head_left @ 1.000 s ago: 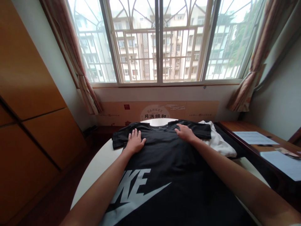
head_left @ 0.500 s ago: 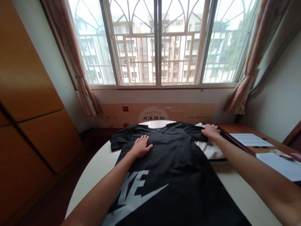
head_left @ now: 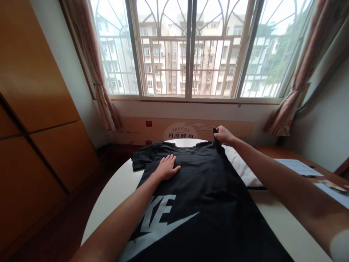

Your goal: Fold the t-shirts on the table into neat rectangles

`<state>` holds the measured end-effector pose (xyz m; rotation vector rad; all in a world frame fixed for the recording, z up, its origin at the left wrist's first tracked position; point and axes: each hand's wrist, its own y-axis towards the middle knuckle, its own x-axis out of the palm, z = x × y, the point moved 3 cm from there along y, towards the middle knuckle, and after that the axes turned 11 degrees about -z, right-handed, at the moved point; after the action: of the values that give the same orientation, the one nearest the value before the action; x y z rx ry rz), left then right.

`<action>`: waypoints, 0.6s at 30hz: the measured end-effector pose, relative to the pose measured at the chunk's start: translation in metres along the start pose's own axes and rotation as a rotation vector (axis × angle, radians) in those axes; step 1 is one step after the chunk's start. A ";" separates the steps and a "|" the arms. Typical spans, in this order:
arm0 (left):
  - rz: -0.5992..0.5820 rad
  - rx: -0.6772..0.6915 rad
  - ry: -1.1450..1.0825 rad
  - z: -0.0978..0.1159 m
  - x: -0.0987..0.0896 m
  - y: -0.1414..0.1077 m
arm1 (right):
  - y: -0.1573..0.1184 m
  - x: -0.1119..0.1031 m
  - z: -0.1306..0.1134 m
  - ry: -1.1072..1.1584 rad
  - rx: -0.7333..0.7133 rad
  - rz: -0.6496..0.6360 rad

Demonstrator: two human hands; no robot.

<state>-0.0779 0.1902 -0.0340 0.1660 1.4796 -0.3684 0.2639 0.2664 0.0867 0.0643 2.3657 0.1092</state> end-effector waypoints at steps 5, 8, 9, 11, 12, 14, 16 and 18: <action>0.005 0.008 -0.011 0.000 0.001 -0.001 | 0.015 0.065 -0.054 0.030 -0.032 -0.181; 0.002 0.012 -0.018 -0.001 0.000 -0.002 | 0.017 0.105 -0.068 0.019 -0.015 -0.260; 0.004 0.014 -0.019 -0.001 0.000 -0.003 | 0.016 0.117 -0.069 0.011 -0.006 -0.280; 0.011 0.022 -0.021 -0.001 0.001 -0.003 | 0.013 0.139 -0.066 -0.006 0.012 -0.316; 0.015 0.026 -0.022 -0.001 0.001 -0.003 | 0.011 0.148 -0.064 -0.013 0.017 -0.336; 0.020 0.030 -0.025 -0.001 0.001 -0.004 | 0.005 0.162 -0.059 -0.023 0.013 -0.377; 0.024 0.028 -0.028 -0.002 0.001 -0.004 | -0.003 0.167 -0.056 -0.031 -0.021 -0.407; 0.029 0.029 -0.033 -0.002 0.002 -0.004 | -0.013 0.165 -0.055 -0.044 -0.079 -0.425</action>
<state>-0.0806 0.1868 -0.0354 0.2030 1.4381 -0.3678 0.1075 0.2633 0.0099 -0.4667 2.2758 -0.0046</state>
